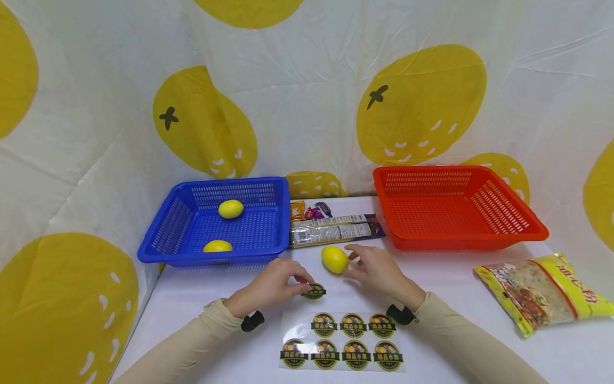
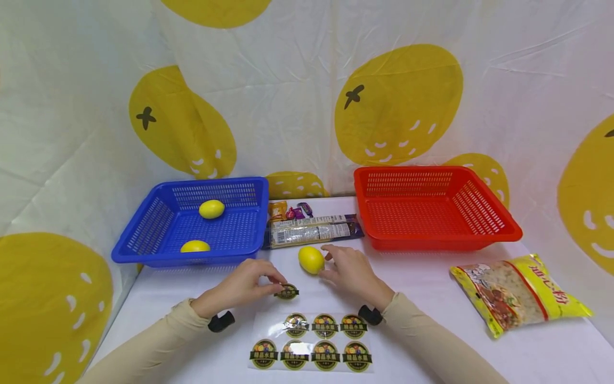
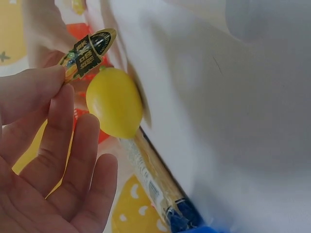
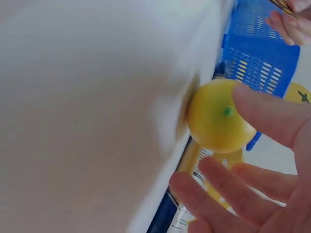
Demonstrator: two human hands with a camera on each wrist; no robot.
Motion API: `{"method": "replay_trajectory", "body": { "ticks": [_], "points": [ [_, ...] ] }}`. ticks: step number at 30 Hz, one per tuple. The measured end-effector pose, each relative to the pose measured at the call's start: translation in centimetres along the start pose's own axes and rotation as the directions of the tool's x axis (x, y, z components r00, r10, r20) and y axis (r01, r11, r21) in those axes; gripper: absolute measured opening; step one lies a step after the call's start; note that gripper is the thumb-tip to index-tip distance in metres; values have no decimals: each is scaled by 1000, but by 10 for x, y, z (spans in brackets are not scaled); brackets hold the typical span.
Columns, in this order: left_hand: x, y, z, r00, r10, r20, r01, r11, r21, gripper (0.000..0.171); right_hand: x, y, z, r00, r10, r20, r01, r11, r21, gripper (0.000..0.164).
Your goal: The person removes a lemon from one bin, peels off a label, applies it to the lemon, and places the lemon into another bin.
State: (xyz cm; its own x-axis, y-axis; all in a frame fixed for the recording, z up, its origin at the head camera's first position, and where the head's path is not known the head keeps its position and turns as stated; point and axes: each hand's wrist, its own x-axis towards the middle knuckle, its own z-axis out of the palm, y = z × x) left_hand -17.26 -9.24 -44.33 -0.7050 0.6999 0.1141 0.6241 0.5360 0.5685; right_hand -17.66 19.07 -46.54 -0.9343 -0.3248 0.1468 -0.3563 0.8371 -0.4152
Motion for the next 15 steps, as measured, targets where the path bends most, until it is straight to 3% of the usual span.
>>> {"method": "replay_trajectory", "body": {
  "ticks": [3, 6, 10, 15],
  "points": [
    [1, 1, 2, 1000, -4, 9, 4, 1000, -12, 12, 0, 2, -4, 999, 4, 34, -5, 1000, 23, 80],
    [1, 2, 3, 1000, 0, 14, 0, 1000, -13, 12, 3, 6, -6, 996, -35, 86, 28, 996, 80, 89],
    [1, 3, 4, 1000, 1, 9, -1, 1000, -3, 12, 11, 10, -9, 980, -123, 154, 96, 980, 174, 84],
    [1, 3, 4, 1000, -2, 12, 2, 1000, -3, 12, 23, 13, -13, 962, -149, 227, 82, 957, 278, 77]
  ]
}}
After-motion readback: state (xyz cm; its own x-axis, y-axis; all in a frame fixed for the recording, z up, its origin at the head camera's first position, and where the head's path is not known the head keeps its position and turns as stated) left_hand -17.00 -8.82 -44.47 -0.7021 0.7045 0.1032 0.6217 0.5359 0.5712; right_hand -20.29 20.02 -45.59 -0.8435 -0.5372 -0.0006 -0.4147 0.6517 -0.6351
